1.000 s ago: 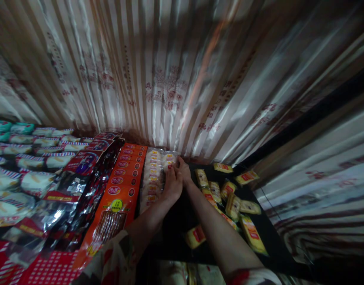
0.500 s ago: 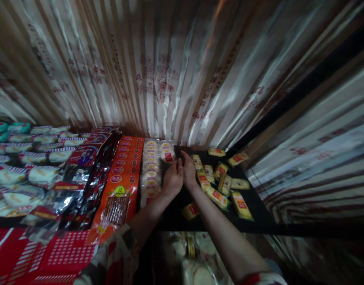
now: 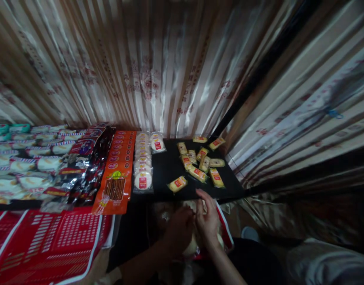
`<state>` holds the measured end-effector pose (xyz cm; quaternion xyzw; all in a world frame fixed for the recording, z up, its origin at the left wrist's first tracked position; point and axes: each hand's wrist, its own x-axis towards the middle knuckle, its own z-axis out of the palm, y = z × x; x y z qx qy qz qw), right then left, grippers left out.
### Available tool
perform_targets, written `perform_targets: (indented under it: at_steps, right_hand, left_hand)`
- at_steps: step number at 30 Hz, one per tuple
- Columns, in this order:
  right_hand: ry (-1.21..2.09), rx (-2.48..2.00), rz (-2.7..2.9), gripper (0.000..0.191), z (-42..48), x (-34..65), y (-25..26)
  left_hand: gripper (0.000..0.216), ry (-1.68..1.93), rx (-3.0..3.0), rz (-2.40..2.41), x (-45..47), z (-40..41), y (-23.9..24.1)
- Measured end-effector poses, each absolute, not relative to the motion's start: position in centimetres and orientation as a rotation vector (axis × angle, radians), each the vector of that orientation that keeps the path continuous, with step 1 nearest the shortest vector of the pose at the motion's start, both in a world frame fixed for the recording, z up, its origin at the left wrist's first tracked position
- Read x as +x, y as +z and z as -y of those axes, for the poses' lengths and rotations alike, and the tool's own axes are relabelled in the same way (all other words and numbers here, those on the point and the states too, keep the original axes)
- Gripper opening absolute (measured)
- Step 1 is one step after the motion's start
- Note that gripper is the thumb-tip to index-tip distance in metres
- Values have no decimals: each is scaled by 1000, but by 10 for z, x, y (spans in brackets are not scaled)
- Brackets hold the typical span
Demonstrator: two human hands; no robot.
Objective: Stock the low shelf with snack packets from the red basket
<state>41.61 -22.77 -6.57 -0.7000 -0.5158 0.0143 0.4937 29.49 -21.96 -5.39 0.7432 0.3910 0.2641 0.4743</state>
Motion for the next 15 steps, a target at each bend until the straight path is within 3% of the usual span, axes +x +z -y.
perform_targets:
  at_steps: [7, 15]
  right_hand:
    - [421, -1879, 1421, 31, 282, 395, -122]
    - [665, -1911, 1548, 40, 261, 360, -130]
  left_hand:
    - [40, 440, 1974, -1468, 251, 249, -98]
    - [50, 257, 1890, -1676, 237, 233, -102]
